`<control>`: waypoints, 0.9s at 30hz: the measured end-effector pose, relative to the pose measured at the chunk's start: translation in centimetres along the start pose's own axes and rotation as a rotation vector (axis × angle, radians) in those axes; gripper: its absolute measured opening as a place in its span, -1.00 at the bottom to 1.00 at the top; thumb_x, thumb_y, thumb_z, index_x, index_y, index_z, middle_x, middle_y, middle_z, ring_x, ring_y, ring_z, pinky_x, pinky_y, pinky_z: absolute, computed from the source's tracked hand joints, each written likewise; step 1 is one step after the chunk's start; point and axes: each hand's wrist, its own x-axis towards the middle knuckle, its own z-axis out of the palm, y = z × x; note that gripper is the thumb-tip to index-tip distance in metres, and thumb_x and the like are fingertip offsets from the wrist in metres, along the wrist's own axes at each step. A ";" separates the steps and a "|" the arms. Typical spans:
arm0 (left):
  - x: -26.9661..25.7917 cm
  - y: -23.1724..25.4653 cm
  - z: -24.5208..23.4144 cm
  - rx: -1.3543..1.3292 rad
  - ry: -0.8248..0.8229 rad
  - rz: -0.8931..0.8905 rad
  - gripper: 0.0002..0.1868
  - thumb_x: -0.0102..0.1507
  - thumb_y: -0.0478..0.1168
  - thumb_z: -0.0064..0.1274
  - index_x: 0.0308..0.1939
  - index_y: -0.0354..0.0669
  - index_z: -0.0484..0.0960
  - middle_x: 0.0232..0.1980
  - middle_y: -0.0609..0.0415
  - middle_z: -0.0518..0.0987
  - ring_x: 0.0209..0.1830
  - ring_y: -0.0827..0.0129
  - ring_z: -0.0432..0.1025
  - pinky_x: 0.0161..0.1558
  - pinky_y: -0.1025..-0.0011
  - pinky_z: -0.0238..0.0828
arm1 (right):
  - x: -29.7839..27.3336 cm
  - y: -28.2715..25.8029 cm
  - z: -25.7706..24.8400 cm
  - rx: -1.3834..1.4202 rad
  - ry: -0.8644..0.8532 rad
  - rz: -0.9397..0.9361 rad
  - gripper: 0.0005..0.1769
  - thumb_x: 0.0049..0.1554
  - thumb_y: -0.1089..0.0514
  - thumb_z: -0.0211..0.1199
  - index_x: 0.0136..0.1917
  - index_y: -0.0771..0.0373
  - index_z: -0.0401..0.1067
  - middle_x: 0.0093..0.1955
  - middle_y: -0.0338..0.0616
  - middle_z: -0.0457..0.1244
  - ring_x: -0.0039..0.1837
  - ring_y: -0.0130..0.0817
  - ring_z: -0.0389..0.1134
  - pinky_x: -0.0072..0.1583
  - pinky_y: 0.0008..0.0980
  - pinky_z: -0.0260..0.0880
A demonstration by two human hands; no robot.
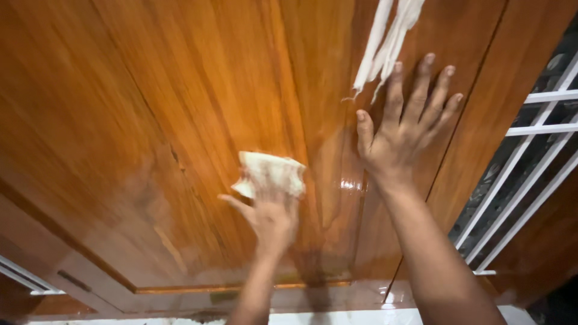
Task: The person wipes a wooden door with a white cloth, moving in circular and linear motions across the surface. The person uses one hand to hold the cloth and the other to stabilize the door while polishing.
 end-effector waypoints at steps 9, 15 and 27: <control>0.7 3.6 0.4 -0.041 -0.167 0.392 -0.46 0.44 0.02 -0.12 0.52 0.46 0.25 0.70 0.34 -0.06 0.75 0.29 -0.20 0.57 -0.42 -0.66 | 0.2 -0.2 -0.3 -0.011 -0.004 0.003 -0.18 0.38 -0.47 -0.35 0.72 -0.05 0.01 0.76 -0.11 -0.23 0.76 0.05 -0.35 0.68 0.25 -0.51; 3.6 2.8 -0.8 0.159 -0.119 0.570 -0.48 0.42 -0.02 -0.20 0.50 0.47 0.35 0.65 0.48 0.11 0.70 0.40 -0.08 0.49 -0.43 -0.68 | 0.3 -0.3 -0.2 -0.024 -0.005 -0.008 -0.18 0.38 -0.47 -0.34 0.73 -0.09 -0.01 0.76 -0.08 -0.22 0.75 0.08 -0.33 0.67 0.27 -0.48; -3.0 0.4 1.3 0.227 -0.305 0.612 -0.29 0.36 0.14 -0.12 0.59 0.43 0.03 0.69 0.40 -0.09 0.72 0.19 -0.32 0.44 -0.54 -0.56 | -0.4 1.0 1.0 -0.047 -0.019 -0.021 -0.17 0.41 -0.50 -0.31 0.76 -0.08 -0.06 0.77 -0.05 -0.30 0.77 0.11 -0.36 0.68 0.36 -0.46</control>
